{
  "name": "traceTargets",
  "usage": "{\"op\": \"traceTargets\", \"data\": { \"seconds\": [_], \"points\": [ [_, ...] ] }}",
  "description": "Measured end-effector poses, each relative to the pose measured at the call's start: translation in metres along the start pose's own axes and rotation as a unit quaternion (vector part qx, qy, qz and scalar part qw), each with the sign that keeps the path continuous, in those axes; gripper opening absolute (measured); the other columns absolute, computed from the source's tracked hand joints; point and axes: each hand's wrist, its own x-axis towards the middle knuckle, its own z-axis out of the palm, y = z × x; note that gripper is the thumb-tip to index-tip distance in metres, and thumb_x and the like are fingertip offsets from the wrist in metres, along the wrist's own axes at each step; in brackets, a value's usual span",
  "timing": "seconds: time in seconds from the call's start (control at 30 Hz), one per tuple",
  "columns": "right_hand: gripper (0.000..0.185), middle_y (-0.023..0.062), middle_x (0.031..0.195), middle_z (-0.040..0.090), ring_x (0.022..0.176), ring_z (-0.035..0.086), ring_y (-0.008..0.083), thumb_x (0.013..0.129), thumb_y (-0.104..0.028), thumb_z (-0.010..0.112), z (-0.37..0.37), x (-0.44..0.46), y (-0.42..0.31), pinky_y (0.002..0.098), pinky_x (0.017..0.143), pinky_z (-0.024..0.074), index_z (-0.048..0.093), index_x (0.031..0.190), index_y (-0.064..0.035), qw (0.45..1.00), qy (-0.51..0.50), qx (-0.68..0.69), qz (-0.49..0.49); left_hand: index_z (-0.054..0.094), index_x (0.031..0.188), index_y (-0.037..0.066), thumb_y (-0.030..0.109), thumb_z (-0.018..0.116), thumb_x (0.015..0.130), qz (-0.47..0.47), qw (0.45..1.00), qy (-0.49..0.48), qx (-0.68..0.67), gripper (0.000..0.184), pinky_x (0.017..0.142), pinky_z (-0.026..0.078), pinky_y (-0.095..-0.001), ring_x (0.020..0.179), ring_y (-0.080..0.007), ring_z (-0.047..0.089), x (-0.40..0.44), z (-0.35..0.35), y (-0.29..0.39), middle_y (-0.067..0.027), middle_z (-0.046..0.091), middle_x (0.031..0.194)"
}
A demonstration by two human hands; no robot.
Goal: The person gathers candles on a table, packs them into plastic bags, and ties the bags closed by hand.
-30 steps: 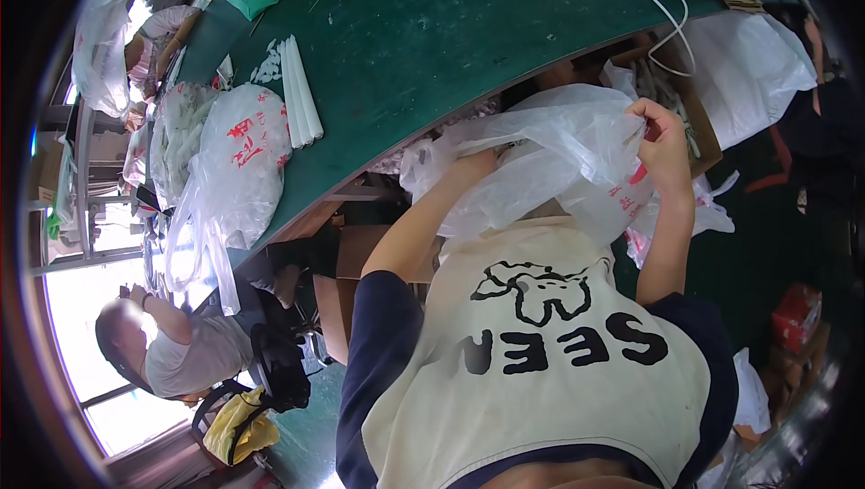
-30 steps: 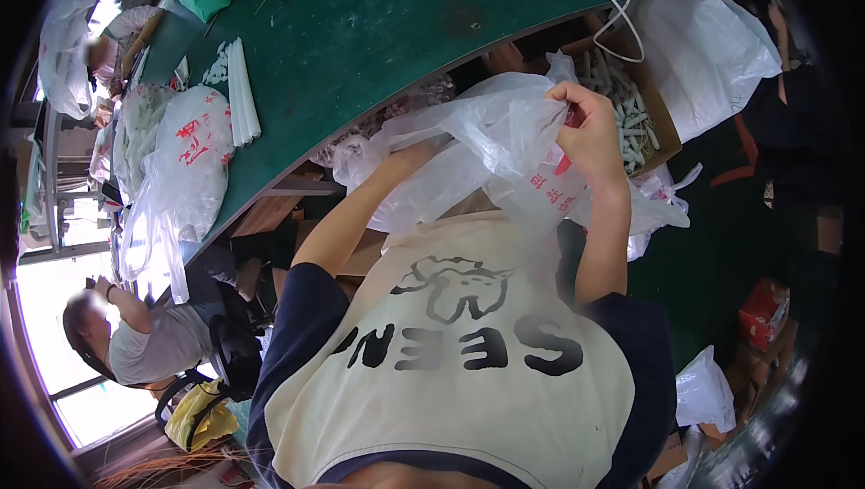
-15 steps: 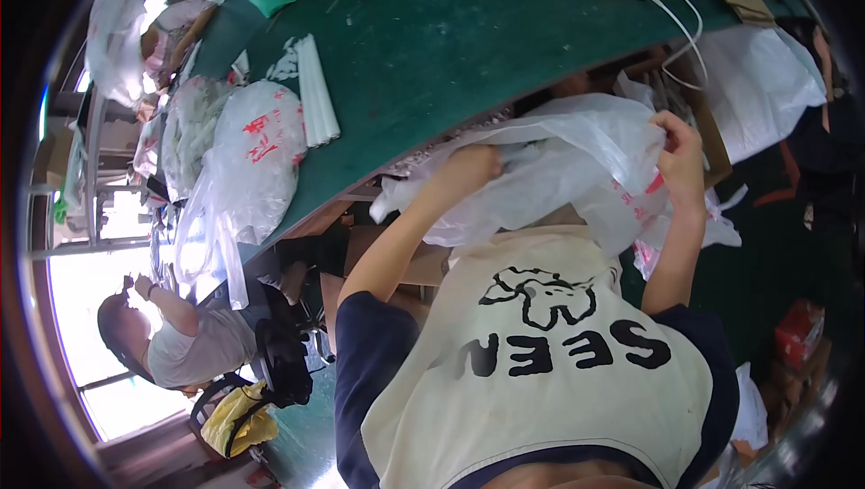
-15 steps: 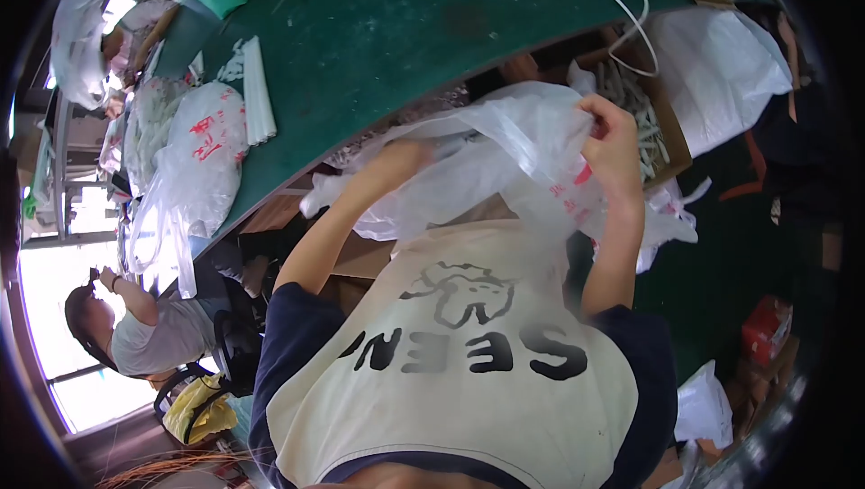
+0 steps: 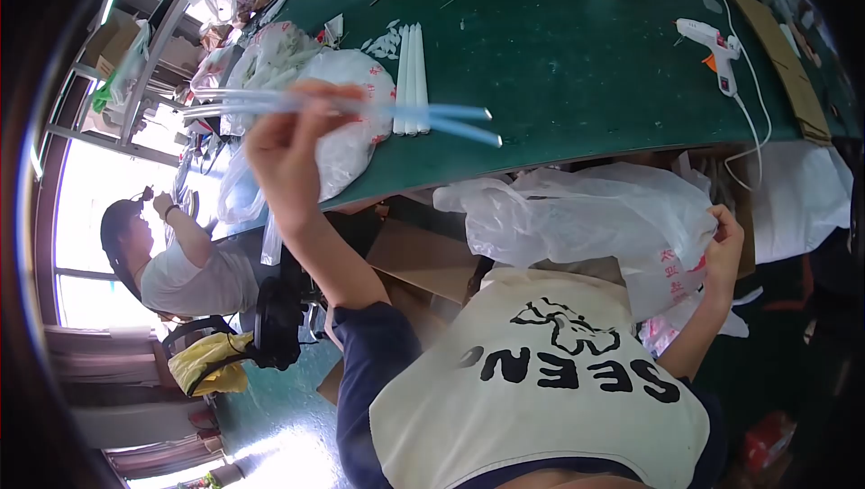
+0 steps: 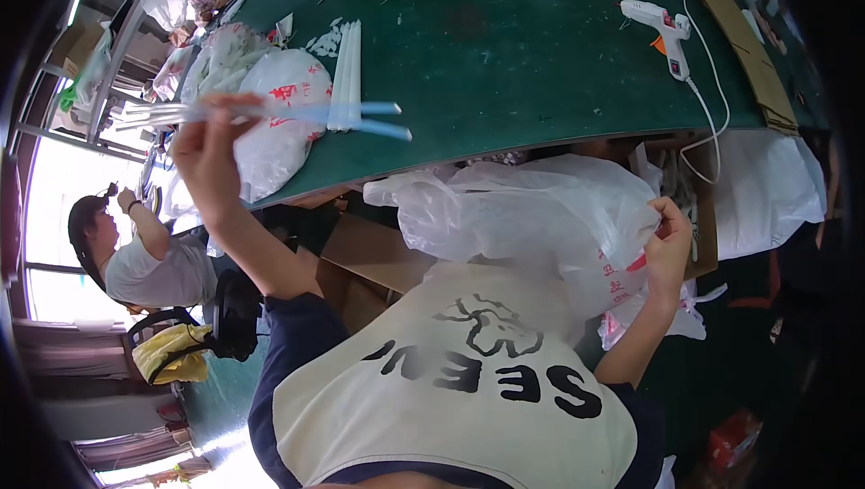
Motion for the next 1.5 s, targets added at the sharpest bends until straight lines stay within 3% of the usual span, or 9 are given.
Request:
{"op": "traceTargets", "data": {
  "seconds": [0.1, 0.37, 0.8, 0.9, 1.03, 1.17, 1.27, 1.37, 1.5],
  "points": [
    [0.010, -0.0048, 0.070, 0.047, 0.068, 0.044, 0.0031, 0.069, 0.004, 0.055, 0.003, 0.002, -0.004, 0.0173, 0.062, 0.0350, 0.050, 0.073, -0.0030, 1.000, -0.001, -0.004, 0.001, 0.058, 0.093, -0.008, 0.008, 0.057, 0.081, 0.029, 0.985, 0.164, 0.039, 0.020, 0.071, 0.054, -0.0302, 0.078, -0.0200, 0.062, 0.038, -0.003, -0.004, -0.0154, 0.062, 0.085],
    [0.011, -0.0047, 0.070, 0.047, 0.067, 0.043, 0.0040, 0.068, 0.003, 0.056, 0.004, -0.001, -0.007, 0.0183, 0.062, 0.0351, 0.049, 0.072, -0.0034, 1.000, -0.012, -0.016, 0.017, 0.051, 0.088, -0.015, 0.006, 0.057, 0.081, -0.100, 0.952, 0.215, -0.193, 0.023, 0.073, 0.055, -0.0317, 0.078, -0.0237, 0.061, 0.179, -0.055, -0.127, -0.0194, 0.058, 0.086],
    [0.013, -0.0045, 0.068, 0.047, 0.064, 0.043, 0.0032, 0.064, 0.002, 0.058, 0.020, -0.002, -0.018, 0.0173, 0.058, 0.0343, 0.049, 0.070, -0.0029, 0.999, 0.001, -0.004, 0.052, 0.047, 0.103, -0.008, 0.012, 0.043, 0.090, -0.329, 0.762, 0.390, -0.400, 0.025, 0.083, 0.050, -0.0353, 0.098, -0.0269, 0.053, 0.244, -0.056, -0.299, -0.0144, 0.054, 0.104],
    [0.014, -0.0047, 0.068, 0.046, 0.065, 0.042, 0.0038, 0.064, -0.001, 0.059, 0.023, -0.001, -0.022, 0.0176, 0.060, 0.0336, 0.047, 0.070, -0.0050, 0.997, -0.007, -0.005, 0.072, 0.047, 0.107, -0.006, 0.011, 0.042, 0.089, -0.335, 0.739, 0.391, -0.435, 0.024, 0.084, 0.049, -0.0351, 0.100, -0.0271, 0.052, 0.242, -0.061, -0.332, -0.0136, 0.054, 0.107],
    [0.014, -0.0046, 0.067, 0.046, 0.065, 0.042, 0.0039, 0.064, 0.000, 0.059, 0.022, -0.001, -0.021, 0.0181, 0.059, 0.0340, 0.047, 0.069, -0.0044, 0.997, -0.009, -0.023, 0.079, 0.041, 0.115, -0.005, 0.014, 0.041, 0.090, -0.336, 0.783, 0.321, -0.414, 0.031, 0.088, 0.046, -0.0368, 0.111, -0.0286, 0.044, 0.240, -0.074, -0.364, -0.0165, 0.046, 0.118],
    [0.013, -0.0046, 0.066, 0.046, 0.064, 0.042, 0.0038, 0.063, 0.002, 0.058, 0.026, -0.002, -0.024, 0.0181, 0.058, 0.0338, 0.048, 0.068, -0.0033, 0.997, -0.010, -0.020, 0.074, 0.039, 0.116, -0.006, 0.013, 0.038, 0.091, -0.461, 0.774, 0.277, -0.335, 0.031, 0.091, 0.043, -0.0391, 0.113, -0.0321, 0.041, 0.243, -0.081, -0.357, -0.0197, 0.041, 0.122],
    [0.012, -0.0047, 0.066, 0.046, 0.064, 0.041, 0.0037, 0.063, 0.004, 0.057, 0.026, -0.004, -0.021, 0.0181, 0.058, 0.0337, 0.048, 0.068, -0.0025, 0.997, -0.013, -0.014, 0.071, 0.040, 0.114, -0.006, 0.008, 0.042, 0.088, -0.423, 0.815, 0.274, -0.286, 0.029, 0.093, 0.040, -0.0403, 0.113, -0.0406, 0.039, 0.241, -0.065, -0.315, -0.0257, 0.043, 0.117],
    [0.013, -0.0049, 0.066, 0.046, 0.065, 0.041, 0.0035, 0.063, 0.005, 0.056, 0.023, -0.005, -0.020, 0.0179, 0.058, 0.0338, 0.048, 0.069, -0.0022, 0.996, -0.019, -0.031, 0.078, 0.040, 0.117, -0.007, 0.009, 0.045, 0.087, -0.359, 0.904, 0.161, -0.170, 0.034, 0.088, 0.044, -0.0344, 0.106, -0.0297, 0.047, 0.231, -0.036, -0.232, -0.0180, 0.051, 0.108],
    [0.009, -0.0069, 0.063, 0.046, 0.059, 0.039, 0.0005, 0.066, 0.003, 0.058, 0.022, -0.004, -0.016, 0.0159, 0.052, 0.0307, 0.053, 0.072, -0.0007, 0.999, 0.006, -0.028, 0.040, 0.046, 0.117, -0.003, 0.012, 0.052, 0.085, -0.029, 0.992, -0.080, 0.090, 0.035, 0.086, 0.042, -0.0284, 0.098, -0.0181, 0.053, 0.150, 0.035, -0.085, -0.0102, 0.055, 0.107]
  ]
}}
